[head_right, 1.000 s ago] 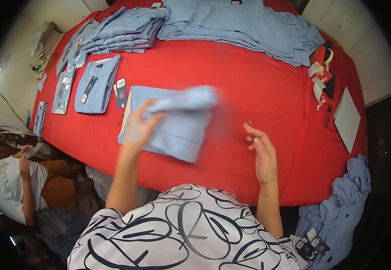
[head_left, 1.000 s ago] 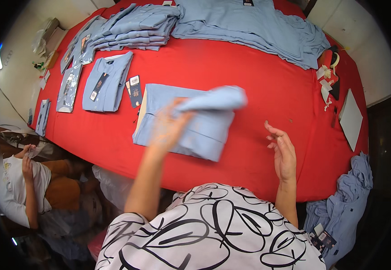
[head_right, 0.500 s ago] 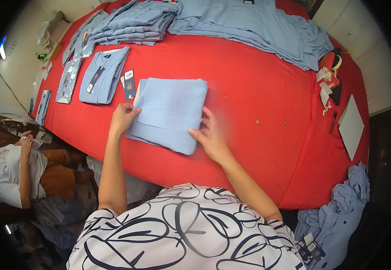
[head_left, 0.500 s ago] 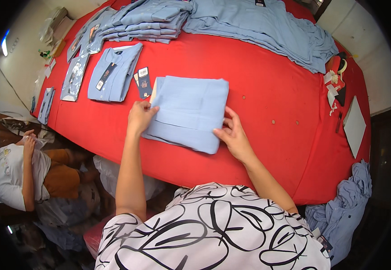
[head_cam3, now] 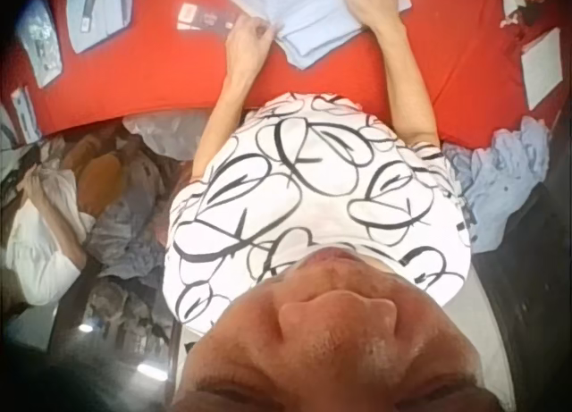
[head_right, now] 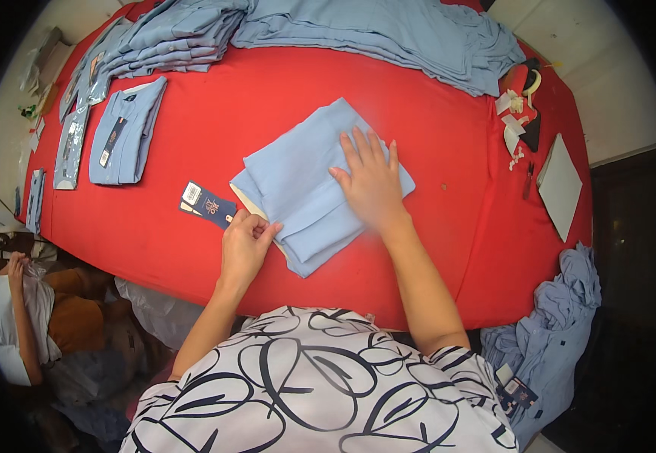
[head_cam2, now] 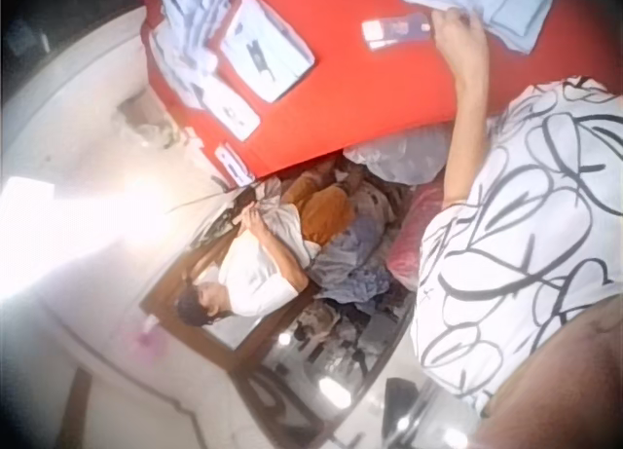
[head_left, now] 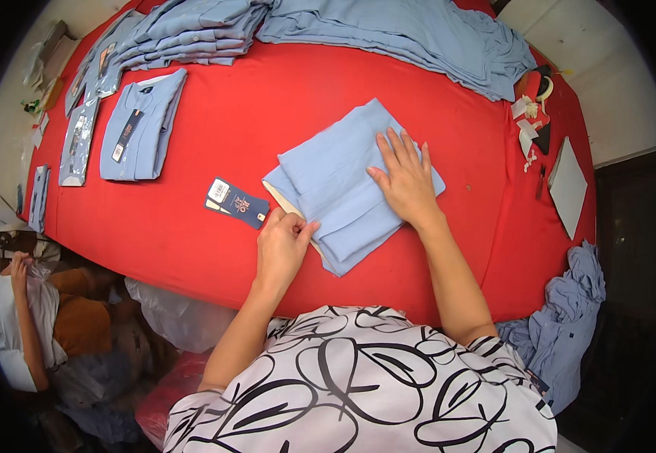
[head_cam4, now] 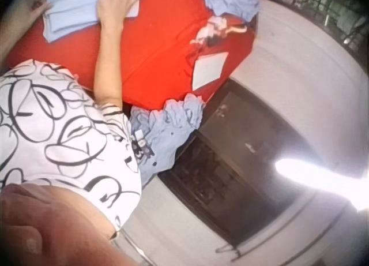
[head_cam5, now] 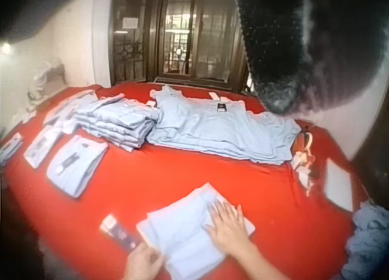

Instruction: The person folds collared shirts on a red tabletop using a cardboard folding template, smoothing the fabric and attaching tags by hand before placing them in a stack.

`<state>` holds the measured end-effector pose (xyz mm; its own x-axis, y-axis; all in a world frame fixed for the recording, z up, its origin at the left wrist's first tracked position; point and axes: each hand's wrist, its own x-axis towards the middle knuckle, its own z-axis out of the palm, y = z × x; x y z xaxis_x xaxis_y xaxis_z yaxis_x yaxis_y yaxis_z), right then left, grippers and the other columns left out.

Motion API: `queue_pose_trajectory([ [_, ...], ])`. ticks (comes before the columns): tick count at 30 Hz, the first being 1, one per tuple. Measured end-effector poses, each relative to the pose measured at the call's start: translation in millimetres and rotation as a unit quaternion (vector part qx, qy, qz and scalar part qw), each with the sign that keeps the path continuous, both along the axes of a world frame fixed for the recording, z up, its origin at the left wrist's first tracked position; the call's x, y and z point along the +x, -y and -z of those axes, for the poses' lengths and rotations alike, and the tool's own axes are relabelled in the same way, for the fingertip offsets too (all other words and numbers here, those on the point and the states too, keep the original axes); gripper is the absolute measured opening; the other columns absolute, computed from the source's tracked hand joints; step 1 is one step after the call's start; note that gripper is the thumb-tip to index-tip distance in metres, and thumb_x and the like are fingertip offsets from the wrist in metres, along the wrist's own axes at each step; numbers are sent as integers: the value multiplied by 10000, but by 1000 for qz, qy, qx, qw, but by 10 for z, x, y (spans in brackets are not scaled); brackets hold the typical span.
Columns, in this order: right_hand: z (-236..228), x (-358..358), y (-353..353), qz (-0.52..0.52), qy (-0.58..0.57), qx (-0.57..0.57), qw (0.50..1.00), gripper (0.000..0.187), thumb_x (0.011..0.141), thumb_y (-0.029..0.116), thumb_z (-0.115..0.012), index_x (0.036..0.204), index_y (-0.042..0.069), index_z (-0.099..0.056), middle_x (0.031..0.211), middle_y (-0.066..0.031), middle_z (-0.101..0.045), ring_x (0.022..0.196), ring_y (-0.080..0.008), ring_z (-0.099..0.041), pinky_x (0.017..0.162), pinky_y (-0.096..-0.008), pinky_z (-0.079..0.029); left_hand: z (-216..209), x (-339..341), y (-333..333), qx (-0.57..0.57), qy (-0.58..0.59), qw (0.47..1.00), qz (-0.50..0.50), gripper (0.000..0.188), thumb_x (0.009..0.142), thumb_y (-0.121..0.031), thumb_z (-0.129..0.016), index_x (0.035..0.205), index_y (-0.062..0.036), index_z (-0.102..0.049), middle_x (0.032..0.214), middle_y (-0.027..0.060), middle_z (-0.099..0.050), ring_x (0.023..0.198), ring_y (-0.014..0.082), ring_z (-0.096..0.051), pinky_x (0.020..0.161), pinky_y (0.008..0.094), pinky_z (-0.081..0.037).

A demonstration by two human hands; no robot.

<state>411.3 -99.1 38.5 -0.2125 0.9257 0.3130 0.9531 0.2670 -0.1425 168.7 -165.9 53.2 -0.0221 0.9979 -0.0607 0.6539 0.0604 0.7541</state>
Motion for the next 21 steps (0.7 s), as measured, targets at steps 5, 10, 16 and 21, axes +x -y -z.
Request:
queue_pose_trajectory([
  [5,-112,48,-41,1,2,-10,1000,590,945,423,-546,1425,92,-456,1493,-150,-393,1398,-368,-308,1123,-641,-170,-204,-121,-252,106,-49,993,-26,305,831,-211,-764,999,4,-630,967,101,-594,674,206,-591,614,341,-490],
  [10,-157,-642,302,-12,-14,-6,1000,566,928,452,-560,1413,166,-497,1527,-100,-366,1423,-383,-257,1130,-656,-105,41,-80,-656,165,-32,986,-6,272,878,-202,-709,1011,0,-585,983,98,-600,690,189,-601,637,349,-494],
  [16,-63,-4,-143,-190,-36,-87,977,538,908,468,-582,1388,229,-533,1525,-62,-383,1425,-364,-268,1142,-639,-94,-43,-30,-573,-50,46,997,28,232,873,-148,-705,967,22,-576,755,53,-561,634,126,-570,579,298,-488],
  [21,-401,-244,-389,-92,-114,-46,988,518,918,470,-565,1383,243,-538,1524,-81,-385,1439,-352,-259,1152,-631,-79,138,136,-215,-34,125,990,60,215,886,-101,-686,1022,30,-582,751,24,-554,586,67,-529,520,241,-469],
])
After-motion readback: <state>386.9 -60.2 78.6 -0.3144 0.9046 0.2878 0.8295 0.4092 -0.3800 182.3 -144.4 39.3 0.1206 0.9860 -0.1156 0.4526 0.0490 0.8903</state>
